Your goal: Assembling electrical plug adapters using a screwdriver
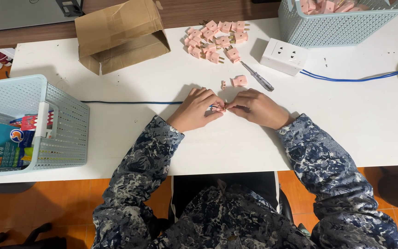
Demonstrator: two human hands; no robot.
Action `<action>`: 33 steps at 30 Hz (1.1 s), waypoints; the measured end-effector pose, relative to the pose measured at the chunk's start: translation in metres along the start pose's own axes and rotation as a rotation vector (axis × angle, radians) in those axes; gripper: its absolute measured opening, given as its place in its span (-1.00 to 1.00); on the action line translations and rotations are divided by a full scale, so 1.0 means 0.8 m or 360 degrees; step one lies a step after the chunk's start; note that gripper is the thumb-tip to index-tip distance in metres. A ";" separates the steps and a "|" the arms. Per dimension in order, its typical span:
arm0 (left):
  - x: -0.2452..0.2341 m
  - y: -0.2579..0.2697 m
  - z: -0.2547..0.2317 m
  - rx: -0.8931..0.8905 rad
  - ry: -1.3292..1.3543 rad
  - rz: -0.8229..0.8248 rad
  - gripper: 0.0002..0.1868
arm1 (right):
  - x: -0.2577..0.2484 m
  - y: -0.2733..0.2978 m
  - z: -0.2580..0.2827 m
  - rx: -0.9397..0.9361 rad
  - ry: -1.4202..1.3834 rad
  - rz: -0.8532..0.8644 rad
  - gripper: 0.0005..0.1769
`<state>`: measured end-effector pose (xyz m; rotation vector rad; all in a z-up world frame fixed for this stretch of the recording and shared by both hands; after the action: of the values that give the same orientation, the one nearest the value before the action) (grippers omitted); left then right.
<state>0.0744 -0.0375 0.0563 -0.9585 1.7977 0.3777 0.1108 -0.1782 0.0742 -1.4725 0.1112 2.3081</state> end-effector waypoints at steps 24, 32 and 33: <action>-0.001 0.012 0.011 0.0067 0.0007 -0.0074 -0.67 | 0.002 0.005 0.002 -0.0176 0.0046 -0.0072 -0.94; -0.002 0.005 0.005 0.0081 -0.0020 -0.0090 -0.77 | 0.005 0.006 -0.002 -0.0140 0.0050 -0.0072 -0.95; -0.003 0.004 0.003 0.0083 -0.0033 -0.0096 -0.80 | 0.005 0.006 -0.002 -0.0143 0.0053 -0.0073 -0.95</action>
<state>0.0737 -0.0328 0.0564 -0.9670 1.7472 0.3006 0.1088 -0.1815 0.0696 -1.5411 -0.0171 2.2792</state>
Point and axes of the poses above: each hand's wrist, its own y-axis away from the middle knuckle, its own x-axis out of the palm, z = x × y, the point moved 10 cm from there along -y, towards the middle knuckle, and after that the axes turned 13 degrees about z, right-handed, at the moved point
